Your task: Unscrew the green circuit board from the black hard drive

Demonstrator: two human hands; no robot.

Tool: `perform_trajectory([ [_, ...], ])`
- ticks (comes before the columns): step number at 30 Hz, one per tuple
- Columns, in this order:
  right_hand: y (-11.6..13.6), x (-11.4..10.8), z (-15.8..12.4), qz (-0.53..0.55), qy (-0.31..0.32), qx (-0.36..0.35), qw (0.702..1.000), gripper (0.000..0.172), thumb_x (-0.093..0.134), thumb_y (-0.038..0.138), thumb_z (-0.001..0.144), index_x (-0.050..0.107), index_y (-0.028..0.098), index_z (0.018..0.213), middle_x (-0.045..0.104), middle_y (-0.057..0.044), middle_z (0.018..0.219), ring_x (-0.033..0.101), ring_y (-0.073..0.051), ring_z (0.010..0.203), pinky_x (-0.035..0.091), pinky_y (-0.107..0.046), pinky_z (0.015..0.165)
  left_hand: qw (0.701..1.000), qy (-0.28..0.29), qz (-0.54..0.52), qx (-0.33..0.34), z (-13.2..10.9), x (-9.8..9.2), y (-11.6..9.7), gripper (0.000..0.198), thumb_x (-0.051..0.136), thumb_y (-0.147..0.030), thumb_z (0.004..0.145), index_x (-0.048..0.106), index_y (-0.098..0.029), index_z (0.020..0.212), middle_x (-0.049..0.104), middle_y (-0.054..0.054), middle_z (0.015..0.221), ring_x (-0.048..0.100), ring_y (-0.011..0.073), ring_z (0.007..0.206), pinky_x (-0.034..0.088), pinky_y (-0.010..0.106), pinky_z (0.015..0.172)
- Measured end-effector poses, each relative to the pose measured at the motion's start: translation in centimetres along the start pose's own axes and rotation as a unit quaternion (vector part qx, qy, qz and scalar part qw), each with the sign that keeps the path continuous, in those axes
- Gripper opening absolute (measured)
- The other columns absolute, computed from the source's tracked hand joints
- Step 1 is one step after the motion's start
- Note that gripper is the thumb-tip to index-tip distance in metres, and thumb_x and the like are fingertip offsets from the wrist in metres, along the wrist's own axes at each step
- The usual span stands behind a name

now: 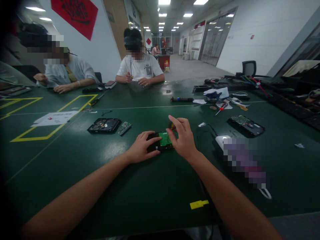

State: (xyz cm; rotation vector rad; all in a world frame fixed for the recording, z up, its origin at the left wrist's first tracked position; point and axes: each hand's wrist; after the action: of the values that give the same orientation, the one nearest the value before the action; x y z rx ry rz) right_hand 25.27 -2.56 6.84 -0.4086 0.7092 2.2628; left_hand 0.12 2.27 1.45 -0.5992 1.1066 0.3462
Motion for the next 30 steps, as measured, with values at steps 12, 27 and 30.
perform_trajectory([
  [12,-0.03,0.15,-0.22,0.025,0.015,0.024,0.999,0.059,0.065,0.022,0.097,0.047,0.034,0.152,0.057,-0.009,0.127,0.064,-0.023,0.095,0.064,-0.045,0.083,1.000,-0.003,-0.002,-0.001,-0.02,0.11,0.12,0.068,0.072,-0.057,0.093,0.054,-0.033,0.153,0.043,0.015,0.154,0.043,0.0398,0.142,0.040,0.062,0.116],
  [27,-0.01,0.20,-0.26,0.027,0.011,0.020,0.999,0.059,0.068,0.024,0.097,0.047,0.034,0.151,0.059,-0.008,0.123,0.065,-0.023,0.093,0.062,-0.047,0.084,1.000,-0.001,-0.004,-0.001,0.05,-0.02,0.05,0.068,0.073,-0.057,0.092,0.054,-0.034,0.153,0.044,0.015,0.154,0.043,0.0404,0.142,0.040,0.063,0.115],
  [30,-0.08,0.08,-0.10,0.012,-0.010,0.015,1.000,0.053,0.070,0.025,0.096,0.052,0.034,0.145,0.059,-0.008,0.120,0.065,-0.022,0.090,0.062,-0.046,0.081,1.000,0.001,-0.006,-0.002,0.03,-0.03,0.03,0.068,0.073,-0.057,0.093,0.053,-0.034,0.154,0.043,0.015,0.155,0.042,0.0403,0.143,0.039,0.063,0.116],
])
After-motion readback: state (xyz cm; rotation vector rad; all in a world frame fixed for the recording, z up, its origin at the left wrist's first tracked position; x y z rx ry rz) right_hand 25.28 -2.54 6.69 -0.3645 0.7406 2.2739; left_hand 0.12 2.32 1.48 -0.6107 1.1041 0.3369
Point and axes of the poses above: each hand's wrist, its own z-axis towards the middle knuckle, its own x-axis out of the palm, y = z × x
